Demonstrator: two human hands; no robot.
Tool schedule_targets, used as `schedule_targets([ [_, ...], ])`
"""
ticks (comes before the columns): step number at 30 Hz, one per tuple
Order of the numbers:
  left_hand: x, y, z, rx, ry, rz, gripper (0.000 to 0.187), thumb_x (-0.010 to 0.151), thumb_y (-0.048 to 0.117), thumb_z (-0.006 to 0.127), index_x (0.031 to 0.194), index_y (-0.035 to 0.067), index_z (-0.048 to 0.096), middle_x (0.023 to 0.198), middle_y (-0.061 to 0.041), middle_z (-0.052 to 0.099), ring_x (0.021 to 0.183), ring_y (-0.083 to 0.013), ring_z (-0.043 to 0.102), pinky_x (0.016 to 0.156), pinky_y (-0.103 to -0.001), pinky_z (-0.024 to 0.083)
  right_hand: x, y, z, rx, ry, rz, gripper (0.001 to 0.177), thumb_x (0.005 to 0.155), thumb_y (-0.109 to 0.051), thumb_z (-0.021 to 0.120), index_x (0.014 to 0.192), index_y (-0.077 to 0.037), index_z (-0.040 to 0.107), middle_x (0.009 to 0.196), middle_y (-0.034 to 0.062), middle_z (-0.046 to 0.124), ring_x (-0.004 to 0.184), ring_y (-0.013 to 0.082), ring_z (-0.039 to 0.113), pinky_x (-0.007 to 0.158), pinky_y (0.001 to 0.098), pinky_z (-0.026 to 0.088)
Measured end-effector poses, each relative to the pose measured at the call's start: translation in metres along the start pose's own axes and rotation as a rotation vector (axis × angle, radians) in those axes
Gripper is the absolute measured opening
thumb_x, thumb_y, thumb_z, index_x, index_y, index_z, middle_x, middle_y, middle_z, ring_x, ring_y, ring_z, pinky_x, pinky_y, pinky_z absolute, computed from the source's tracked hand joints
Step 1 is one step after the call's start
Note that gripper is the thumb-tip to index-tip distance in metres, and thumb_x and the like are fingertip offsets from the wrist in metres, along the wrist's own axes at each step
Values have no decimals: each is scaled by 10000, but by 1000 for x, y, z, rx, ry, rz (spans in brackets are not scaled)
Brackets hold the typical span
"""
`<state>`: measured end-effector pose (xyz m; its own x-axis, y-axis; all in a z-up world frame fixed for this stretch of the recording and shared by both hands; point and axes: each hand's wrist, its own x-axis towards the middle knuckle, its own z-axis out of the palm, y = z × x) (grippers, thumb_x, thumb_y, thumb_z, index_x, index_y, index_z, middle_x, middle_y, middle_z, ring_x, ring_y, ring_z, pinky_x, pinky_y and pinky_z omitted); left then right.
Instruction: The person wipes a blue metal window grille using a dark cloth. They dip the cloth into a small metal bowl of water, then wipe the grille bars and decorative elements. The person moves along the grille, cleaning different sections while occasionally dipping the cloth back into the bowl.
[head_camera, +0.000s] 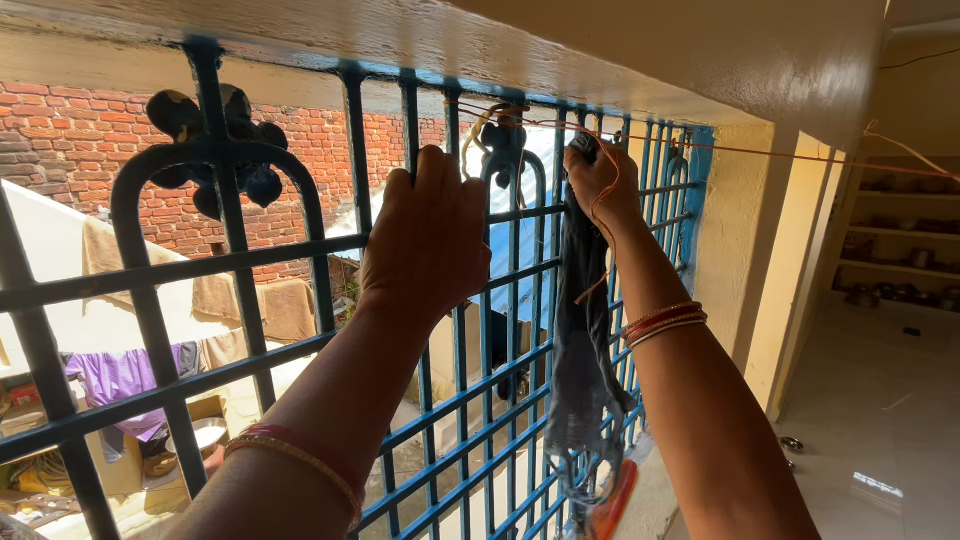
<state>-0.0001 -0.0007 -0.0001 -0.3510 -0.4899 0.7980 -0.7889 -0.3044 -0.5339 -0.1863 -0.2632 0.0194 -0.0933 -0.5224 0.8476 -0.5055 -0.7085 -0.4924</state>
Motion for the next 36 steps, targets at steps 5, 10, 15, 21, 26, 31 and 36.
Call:
schedule_targets([
  [5,0,1,4,135,128,-11,295,802,244,624,1059,100,626,1025,-105,529,1043,-248,485,914,-401,390,-18,10,-5,-127,-50,44,377,978,-394,674,928,-28,750,793,156,741,730,291,738,707,424,577],
  [10,4,3,5,335,175,90,660,759,328,550,1368,75,534,1503,-127,424,1443,-298,300,1175,-536,175,7,4,-5,-280,46,-213,326,984,-310,684,1002,12,732,821,187,735,744,318,737,705,448,593],
  [15,12,9,10,333,-1,141,878,876,604,412,1566,61,395,1648,-171,300,1544,-362,116,1210,-587,10,19,-3,10,-294,436,-434,294,925,-273,708,1002,8,744,804,185,739,723,361,728,620,505,582],
  [21,26,13,7,250,-87,152,1039,809,848,429,1536,105,418,1590,-187,367,1535,-401,152,1195,-604,30,-25,3,-4,-133,8,-47,414,1047,-391,620,792,-68,667,681,82,662,594,223,667,592,407,542],
  [26,26,12,1,315,48,150,1033,705,848,515,1465,149,473,1560,-155,394,1455,-361,261,1165,-589,153,-60,6,-19,140,119,38,335,996,-365,665,864,-63,721,672,94,639,591,207,569,574,377,434],
  [31,22,10,9,354,173,173,549,856,524,555,1219,116,608,1314,-125,551,1298,-282,429,1034,-439,360,-61,25,-48,277,390,134,350,983,-387,694,990,-37,704,820,43,703,736,168,665,671,361,514],
  [36,22,10,19,259,266,186,237,834,264,601,1018,123,648,1179,-58,558,1132,-216,479,935,-370,405,-21,35,-49,277,297,181,345,977,-359,710,928,-18,690,794,60,673,723,176,625,658,367,497],
])
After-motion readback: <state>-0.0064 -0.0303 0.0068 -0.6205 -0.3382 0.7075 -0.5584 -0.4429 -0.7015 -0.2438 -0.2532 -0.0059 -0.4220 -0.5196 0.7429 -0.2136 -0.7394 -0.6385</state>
